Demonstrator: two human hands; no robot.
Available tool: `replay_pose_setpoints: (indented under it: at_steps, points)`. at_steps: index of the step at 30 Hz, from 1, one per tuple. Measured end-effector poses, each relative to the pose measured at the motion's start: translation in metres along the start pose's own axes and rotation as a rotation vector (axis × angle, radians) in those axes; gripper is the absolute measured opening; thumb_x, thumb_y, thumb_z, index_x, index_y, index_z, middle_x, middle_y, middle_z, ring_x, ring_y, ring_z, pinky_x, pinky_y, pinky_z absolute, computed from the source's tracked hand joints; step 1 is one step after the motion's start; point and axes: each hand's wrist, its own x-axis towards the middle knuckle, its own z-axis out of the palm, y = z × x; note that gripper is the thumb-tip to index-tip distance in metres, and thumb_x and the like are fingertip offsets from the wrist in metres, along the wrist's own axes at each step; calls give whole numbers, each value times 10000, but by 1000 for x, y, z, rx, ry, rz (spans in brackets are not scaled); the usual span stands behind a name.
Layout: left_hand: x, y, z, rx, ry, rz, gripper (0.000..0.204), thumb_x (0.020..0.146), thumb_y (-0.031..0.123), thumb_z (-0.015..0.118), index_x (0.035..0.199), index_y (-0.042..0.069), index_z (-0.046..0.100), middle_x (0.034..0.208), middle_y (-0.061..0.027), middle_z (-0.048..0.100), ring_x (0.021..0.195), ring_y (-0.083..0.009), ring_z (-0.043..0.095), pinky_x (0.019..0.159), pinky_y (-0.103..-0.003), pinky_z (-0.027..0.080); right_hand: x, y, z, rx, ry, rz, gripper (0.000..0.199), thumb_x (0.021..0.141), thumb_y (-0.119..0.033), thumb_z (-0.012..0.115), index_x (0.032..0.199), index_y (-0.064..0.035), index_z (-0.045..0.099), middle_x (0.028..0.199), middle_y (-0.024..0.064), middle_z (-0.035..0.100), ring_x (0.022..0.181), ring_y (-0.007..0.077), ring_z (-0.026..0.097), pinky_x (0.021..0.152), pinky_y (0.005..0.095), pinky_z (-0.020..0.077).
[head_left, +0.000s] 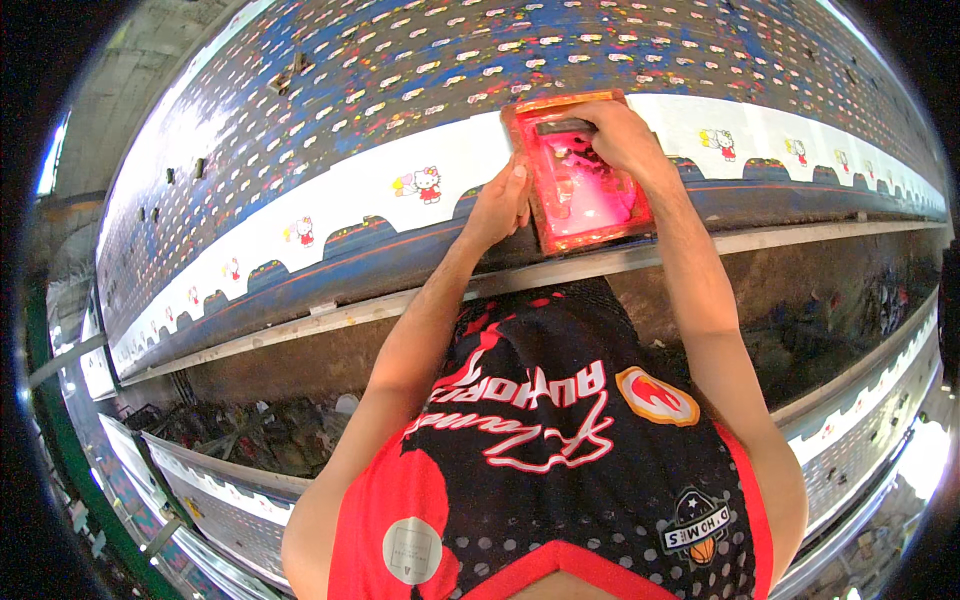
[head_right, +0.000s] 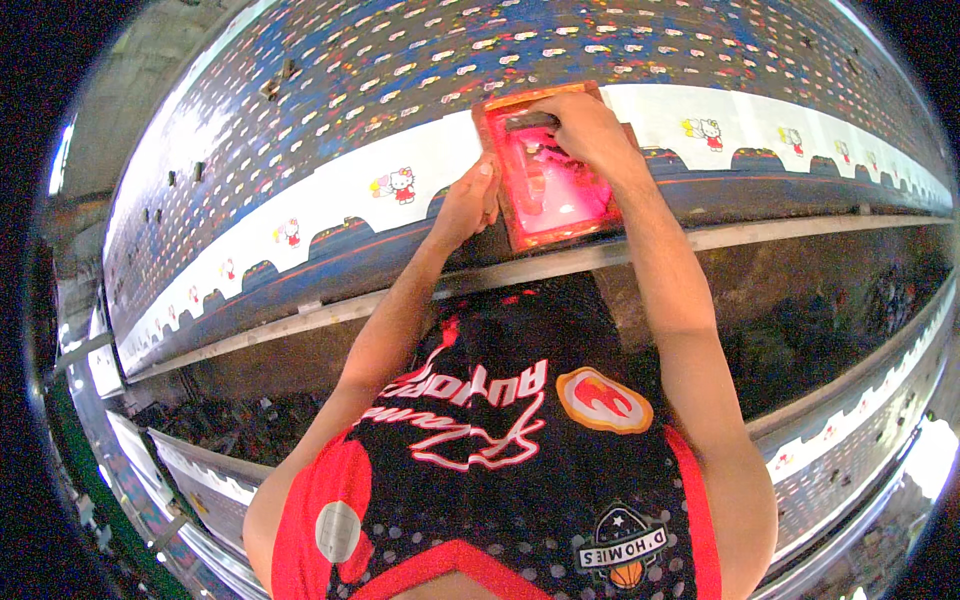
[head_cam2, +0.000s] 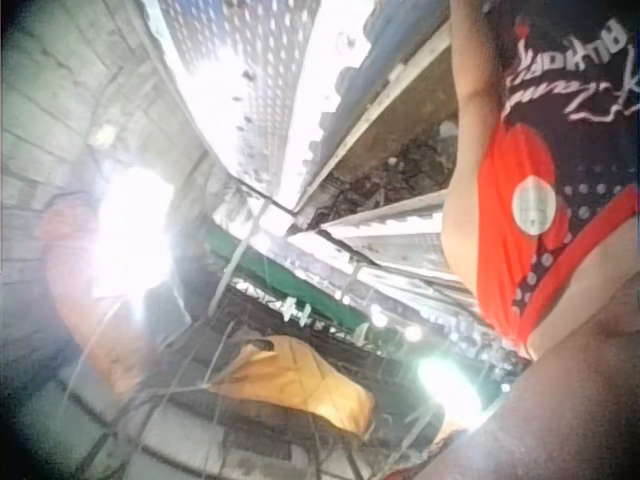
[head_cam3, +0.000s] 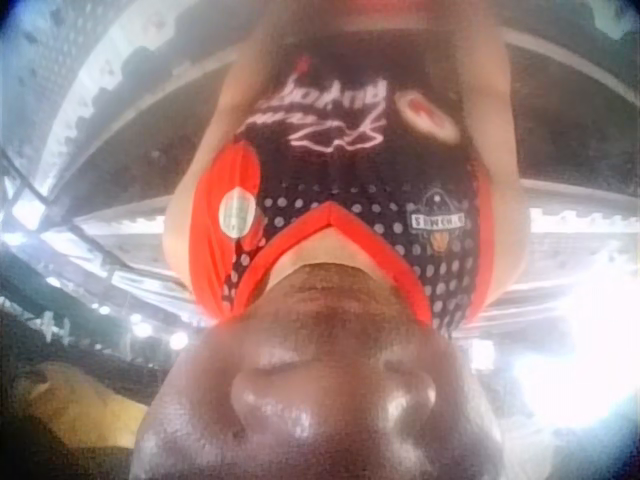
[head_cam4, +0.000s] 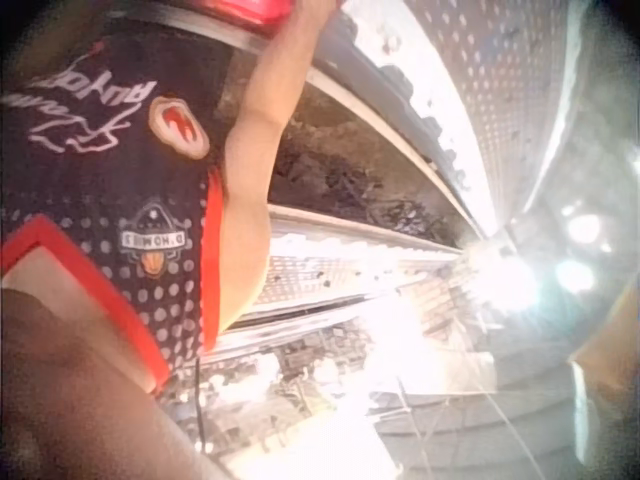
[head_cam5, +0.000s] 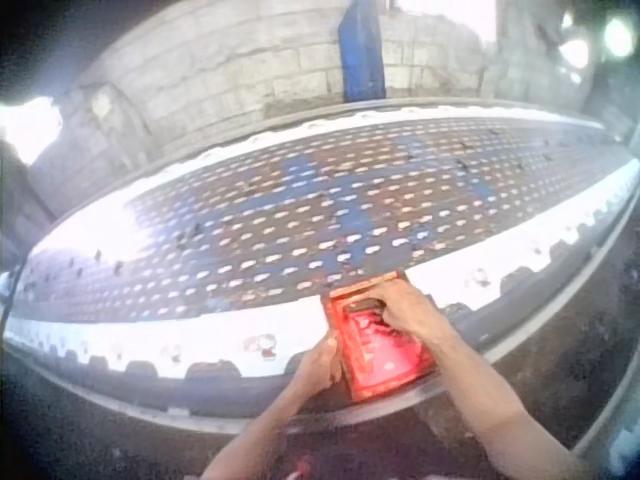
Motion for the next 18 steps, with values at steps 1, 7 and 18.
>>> replay_pose_setpoints:
  at_steps: [1, 7, 18]
  points:
    - [1, -3, 0, 13, 11, 3, 605, 1231, 489, 367, 1688, 104, 461, 705, 30, 509, 528, -84, 490, 439, -255, 390, -8, -2, 3, -9, -12, 34, 512, 887, 99, 645, 1338, -99, 787, 1226, 184, 801, 1150, 413, 739, 1038, 469, 567]
    - [-4, -5, -3, -4, -21, -12, 752, 1223, 485, 418, 1778, 14, 228, 713, 30, 513, 539, -93, 489, 480, -287, 433, -100, -5, 31, -66, 84, -6, 573, 832, 94, 687, 1332, -159, 809, 1345, 126, 763, 1299, 360, 678, 1101, 460, 565]
    - [-1, 3, 8, -7, 17, -57, 668, 1229, 459, 419, 1775, 89, 318, 750, 34, 568, 565, -77, 490, 503, -269, 421, -130, -13, 30, -72, 135, 9, 643, 787, 140, 644, 1340, -149, 798, 1349, 93, 760, 1295, 337, 676, 1119, 447, 572]
